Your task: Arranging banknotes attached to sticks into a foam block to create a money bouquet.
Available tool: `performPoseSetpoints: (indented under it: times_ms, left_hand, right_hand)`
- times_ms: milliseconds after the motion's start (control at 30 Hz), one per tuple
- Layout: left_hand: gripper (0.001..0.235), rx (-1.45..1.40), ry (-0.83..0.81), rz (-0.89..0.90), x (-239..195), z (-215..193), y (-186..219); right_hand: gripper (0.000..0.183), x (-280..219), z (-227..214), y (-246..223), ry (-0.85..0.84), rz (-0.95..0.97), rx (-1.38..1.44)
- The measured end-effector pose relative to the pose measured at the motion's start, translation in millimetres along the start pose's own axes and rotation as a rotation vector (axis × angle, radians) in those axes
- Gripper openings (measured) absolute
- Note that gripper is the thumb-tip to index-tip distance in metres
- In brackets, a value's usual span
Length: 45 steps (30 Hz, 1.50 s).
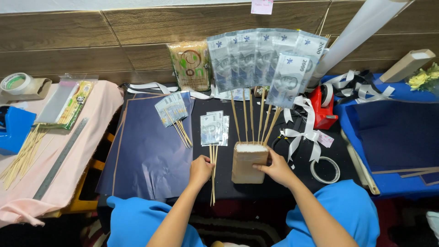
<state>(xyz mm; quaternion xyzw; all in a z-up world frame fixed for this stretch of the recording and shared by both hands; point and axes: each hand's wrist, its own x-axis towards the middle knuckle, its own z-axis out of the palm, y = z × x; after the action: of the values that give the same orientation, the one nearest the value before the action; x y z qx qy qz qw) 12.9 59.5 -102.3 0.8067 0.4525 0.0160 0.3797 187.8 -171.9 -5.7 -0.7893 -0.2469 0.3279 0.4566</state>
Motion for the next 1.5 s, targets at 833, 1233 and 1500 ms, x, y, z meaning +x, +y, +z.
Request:
performPoseSetpoints:
  times_ms: [833,1233,1500]
  left_hand:
    - [0.019,-0.721,0.201,0.02,-25.5,-50.1,31.8]
    - [0.02,-0.845,0.233,0.391,-69.2,-116.6,154.6]
    - [0.012,-0.766,0.256,0.673,-46.7,-96.1,223.8]
  right_hand:
    - [0.074,13.2,12.1,17.3,0.03,-0.046,0.006]
    - [0.077,14.1,12.0,16.7,0.006,-0.032,0.009]
    - [0.073,9.1,11.9,8.3,-0.03,0.012,0.012]
